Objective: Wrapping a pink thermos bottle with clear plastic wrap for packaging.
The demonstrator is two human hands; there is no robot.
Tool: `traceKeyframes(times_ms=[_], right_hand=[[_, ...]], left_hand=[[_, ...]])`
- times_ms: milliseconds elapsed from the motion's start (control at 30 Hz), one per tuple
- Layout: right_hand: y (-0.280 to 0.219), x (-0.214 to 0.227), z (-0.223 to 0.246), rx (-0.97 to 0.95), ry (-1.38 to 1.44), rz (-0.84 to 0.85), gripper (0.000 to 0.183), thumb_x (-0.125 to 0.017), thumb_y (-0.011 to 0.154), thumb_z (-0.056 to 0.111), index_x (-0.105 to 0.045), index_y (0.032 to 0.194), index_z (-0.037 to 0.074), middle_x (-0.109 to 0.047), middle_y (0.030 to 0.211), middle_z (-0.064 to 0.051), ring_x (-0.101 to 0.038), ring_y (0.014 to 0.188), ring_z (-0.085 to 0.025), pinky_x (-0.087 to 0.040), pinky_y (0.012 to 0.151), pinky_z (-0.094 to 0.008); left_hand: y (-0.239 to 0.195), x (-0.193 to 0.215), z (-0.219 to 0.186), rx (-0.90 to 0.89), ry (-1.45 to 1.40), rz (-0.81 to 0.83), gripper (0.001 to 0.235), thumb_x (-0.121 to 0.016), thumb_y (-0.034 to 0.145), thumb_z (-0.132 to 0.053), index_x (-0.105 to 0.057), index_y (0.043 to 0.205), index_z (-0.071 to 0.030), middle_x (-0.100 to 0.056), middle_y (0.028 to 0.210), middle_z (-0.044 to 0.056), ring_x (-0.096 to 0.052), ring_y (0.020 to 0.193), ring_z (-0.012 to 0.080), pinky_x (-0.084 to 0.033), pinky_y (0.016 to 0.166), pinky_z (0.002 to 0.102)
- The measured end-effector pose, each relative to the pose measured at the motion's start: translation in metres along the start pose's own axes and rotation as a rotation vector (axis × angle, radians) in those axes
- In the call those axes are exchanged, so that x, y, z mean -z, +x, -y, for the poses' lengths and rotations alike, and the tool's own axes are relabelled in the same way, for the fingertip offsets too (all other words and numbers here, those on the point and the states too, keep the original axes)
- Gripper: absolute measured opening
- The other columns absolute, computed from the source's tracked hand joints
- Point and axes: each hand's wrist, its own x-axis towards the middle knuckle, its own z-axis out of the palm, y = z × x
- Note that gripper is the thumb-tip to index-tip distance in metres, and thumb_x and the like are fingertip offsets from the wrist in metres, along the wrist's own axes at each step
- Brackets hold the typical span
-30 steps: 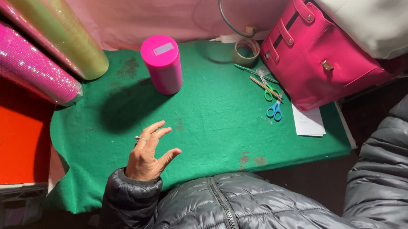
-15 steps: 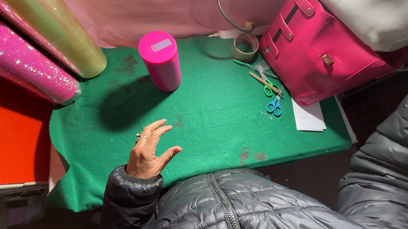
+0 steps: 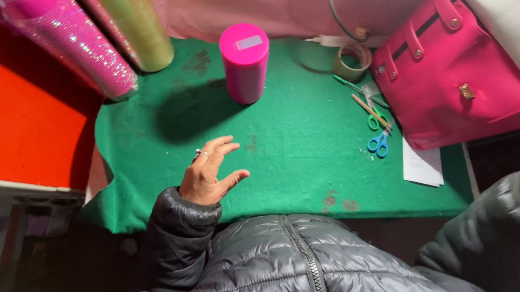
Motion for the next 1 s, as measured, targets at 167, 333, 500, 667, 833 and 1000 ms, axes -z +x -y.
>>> traceKeyframes(times_ms=[167, 333, 500, 667, 833, 1000], right_hand=[[-0.006, -0.032, 0.047, 0.011, 0.007, -0.020, 0.064, -0.069, 0.114, 0.020, -0.018, 0.137, -0.009, -0.036, 0.137, -0.026, -0.051, 0.119, -0.041, -0.048, 0.104, -0.044], [0.155, -0.058, 0.234, -0.458, 0.764, 0.380, 0.031, -0.076, 0.096, 0.000, -0.045, 0.100, 0.005, -0.056, 0.095, -0.010, -0.057, 0.082, -0.023, -0.046, 0.073, -0.030], [0.183, -0.066, 0.300, -0.496, 1.005, 0.640, 0.032, -0.078, 0.087, -0.010, -0.052, 0.088, 0.009, -0.060, 0.083, -0.007, -0.058, 0.072, -0.019, -0.047, 0.066, -0.030], [0.185, -0.086, 0.308, -0.290, 1.110, 0.801, 0.033, -0.081, 0.075, -0.009, -0.054, 0.081, 0.009, -0.059, 0.074, -0.005, -0.060, 0.068, -0.020, -0.046, 0.061, -0.031], [0.177, -0.096, 0.311, -0.321, 1.141, 0.809, 0.032, -0.081, 0.076, -0.009, -0.055, 0.083, 0.009, -0.059, 0.076, -0.005, -0.059, 0.068, -0.019, -0.046, 0.062, -0.031], [0.159, -0.103, 0.308, -0.402, 1.185, 0.836, 0.029, -0.081, 0.079, -0.008, -0.058, 0.090, 0.006, -0.062, 0.081, -0.007, -0.059, 0.066, -0.014, -0.047, 0.060, -0.028]], left_hand=[[0.002, 0.007, 0.007, -0.041, 0.063, -0.143, 0.033, -0.084, 0.086, -0.019, -0.070, 0.115, -0.012, -0.070, 0.126, 0.007, -0.071, 0.107, 0.0282, -0.056, 0.092, 0.037], [0.014, 0.025, 0.015, -0.032, 0.132, -0.239, 0.020, -0.084, 0.089, -0.016, -0.071, 0.103, -0.013, -0.073, 0.121, 0.006, -0.072, 0.102, 0.0272, -0.056, 0.087, 0.036], [0.031, 0.052, -0.004, -0.075, 0.174, -0.309, 0.040, -0.087, 0.087, -0.026, -0.065, 0.118, -0.011, -0.065, 0.133, 0.012, -0.068, 0.115, 0.0307, -0.056, 0.096, 0.040], [0.047, 0.092, -0.054, -0.342, -0.282, -0.183, 0.070, -0.081, 0.095, -0.038, -0.047, 0.145, -0.002, -0.045, 0.149, 0.023, -0.051, 0.140, 0.0365, -0.054, 0.113, 0.043], [0.066, 0.119, -0.068, -0.670, -0.646, -0.023, 0.047, -0.071, 0.099, -0.040, -0.060, 0.126, -0.004, -0.062, 0.126, 0.015, -0.066, 0.117, 0.0323, -0.060, 0.097, 0.046], [0.091, 0.119, -0.041, -0.941, -0.939, 0.114, 0.039, -0.063, 0.102, -0.042, -0.070, 0.112, -0.005, -0.075, 0.107, 0.009, -0.077, 0.099, 0.0287, -0.065, 0.084, 0.048]])
